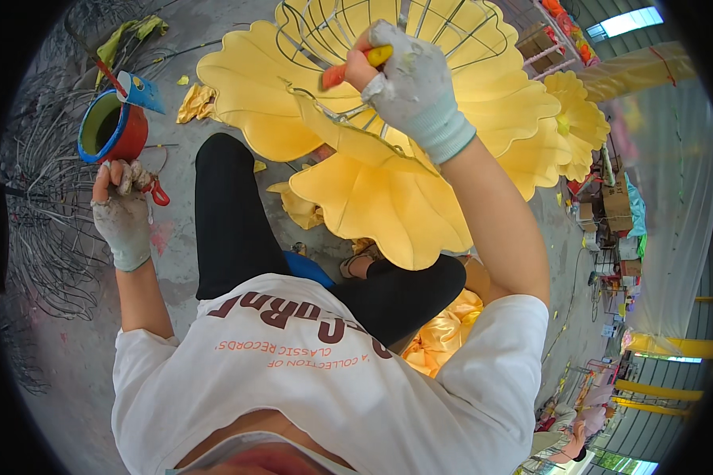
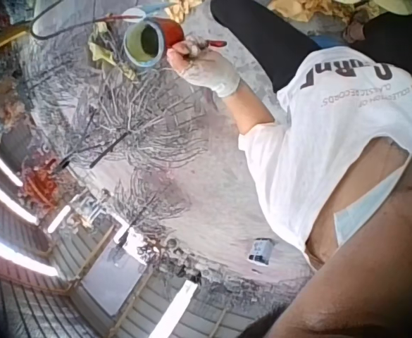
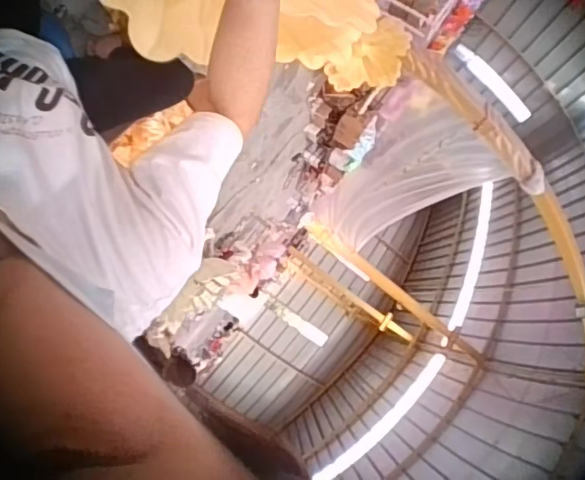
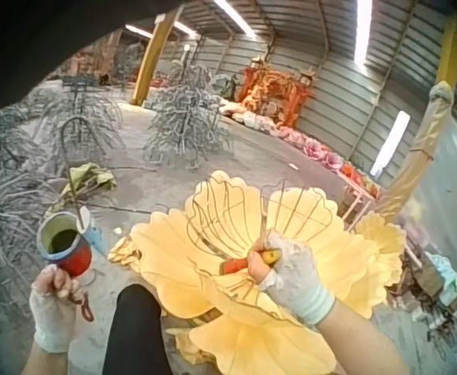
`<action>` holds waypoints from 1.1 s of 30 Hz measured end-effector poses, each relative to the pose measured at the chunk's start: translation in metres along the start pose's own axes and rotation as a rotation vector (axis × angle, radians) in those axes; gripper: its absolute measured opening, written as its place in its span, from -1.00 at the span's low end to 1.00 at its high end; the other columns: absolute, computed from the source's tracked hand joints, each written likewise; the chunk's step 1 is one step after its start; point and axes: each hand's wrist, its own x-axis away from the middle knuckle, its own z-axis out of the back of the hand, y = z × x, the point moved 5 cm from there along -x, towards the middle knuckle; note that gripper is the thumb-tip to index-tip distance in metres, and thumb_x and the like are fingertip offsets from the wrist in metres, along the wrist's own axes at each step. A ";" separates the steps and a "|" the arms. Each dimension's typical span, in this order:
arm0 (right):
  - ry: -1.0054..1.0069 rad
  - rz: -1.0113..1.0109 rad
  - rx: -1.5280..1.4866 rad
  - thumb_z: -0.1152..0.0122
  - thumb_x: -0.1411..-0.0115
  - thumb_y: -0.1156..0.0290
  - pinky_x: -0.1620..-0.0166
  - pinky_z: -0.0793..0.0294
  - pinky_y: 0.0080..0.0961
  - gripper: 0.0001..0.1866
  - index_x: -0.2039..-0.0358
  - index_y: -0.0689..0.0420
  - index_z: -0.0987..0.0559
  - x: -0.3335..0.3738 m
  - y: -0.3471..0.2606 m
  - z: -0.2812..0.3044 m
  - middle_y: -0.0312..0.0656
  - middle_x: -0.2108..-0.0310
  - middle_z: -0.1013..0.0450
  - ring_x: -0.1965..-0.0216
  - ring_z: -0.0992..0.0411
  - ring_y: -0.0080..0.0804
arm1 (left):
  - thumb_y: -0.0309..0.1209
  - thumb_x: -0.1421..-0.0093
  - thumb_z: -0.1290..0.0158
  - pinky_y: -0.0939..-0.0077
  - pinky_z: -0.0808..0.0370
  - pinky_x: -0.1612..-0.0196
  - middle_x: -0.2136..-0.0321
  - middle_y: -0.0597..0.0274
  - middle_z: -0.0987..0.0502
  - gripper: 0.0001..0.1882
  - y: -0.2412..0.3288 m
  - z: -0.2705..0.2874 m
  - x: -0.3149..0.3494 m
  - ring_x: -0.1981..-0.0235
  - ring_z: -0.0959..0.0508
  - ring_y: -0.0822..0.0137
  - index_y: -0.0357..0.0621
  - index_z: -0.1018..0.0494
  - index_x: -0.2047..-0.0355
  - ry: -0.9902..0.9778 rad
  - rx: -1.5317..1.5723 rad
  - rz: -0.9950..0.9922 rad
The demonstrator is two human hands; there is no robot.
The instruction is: Painting the centers of large yellow decorative flowers with red paint using a paintbrush.
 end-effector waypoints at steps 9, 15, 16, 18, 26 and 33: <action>-0.143 0.042 0.204 -0.11 -0.01 0.38 0.53 -0.30 -0.63 -0.90 0.51 0.13 -0.50 -0.027 0.023 -0.023 -0.29 0.64 -0.42 0.66 -0.33 -0.40 | -0.28 -0.27 0.15 0.55 -0.11 0.33 0.59 0.36 -0.16 -0.73 0.004 0.019 -0.007 0.50 -0.15 0.42 0.00 -0.15 0.57 0.001 0.021 -0.017; -0.182 -0.160 -0.101 -0.09 -0.03 0.34 0.55 -0.30 -0.62 -0.88 0.53 0.11 -0.50 -0.038 0.035 -0.022 -0.27 0.66 -0.46 0.68 -0.34 -0.39 | -0.29 -0.27 0.15 0.55 -0.12 0.32 0.59 0.35 -0.15 -0.73 0.003 0.027 -0.008 0.50 -0.15 0.42 -0.01 -0.15 0.58 0.024 0.039 0.001; -0.188 -0.162 -0.100 -0.09 -0.03 0.34 0.55 -0.30 -0.62 -0.88 0.53 0.11 -0.50 -0.039 0.032 -0.024 -0.27 0.66 -0.46 0.68 -0.34 -0.39 | -0.29 -0.27 0.15 0.55 -0.12 0.32 0.59 0.35 -0.15 -0.73 0.002 0.029 -0.008 0.50 -0.15 0.42 -0.01 -0.15 0.58 0.028 0.042 0.005; -0.198 -0.031 0.064 -0.11 -0.01 0.35 0.57 -0.30 -0.61 -0.89 0.53 0.10 -0.49 -0.042 0.020 -0.034 -0.29 0.67 -0.46 0.70 -0.33 -0.40 | -0.29 -0.27 0.15 0.55 -0.12 0.32 0.59 0.35 -0.15 -0.73 0.000 0.033 -0.010 0.50 -0.14 0.42 -0.01 -0.15 0.58 0.003 0.071 0.020; -0.357 0.202 0.089 -0.17 0.05 0.39 0.60 -0.29 -0.63 -0.92 0.55 0.09 -0.48 -0.040 -0.019 -0.045 -0.33 0.70 -0.45 0.73 -0.32 -0.41 | -0.29 -0.27 0.16 0.55 -0.12 0.33 0.58 0.35 -0.16 -0.73 -0.005 0.047 -0.014 0.50 -0.14 0.43 -0.02 -0.16 0.57 -0.013 0.095 0.033; -0.272 0.196 0.019 -0.16 0.07 0.47 0.56 -0.26 -0.63 -0.94 0.56 0.13 -0.46 -0.053 -0.005 -0.060 -0.32 0.70 -0.41 0.71 -0.25 -0.44 | -0.30 -0.27 0.16 0.56 -0.11 0.33 0.58 0.37 -0.15 -0.74 -0.005 0.050 -0.013 0.51 -0.13 0.44 -0.02 -0.16 0.57 0.046 0.104 0.029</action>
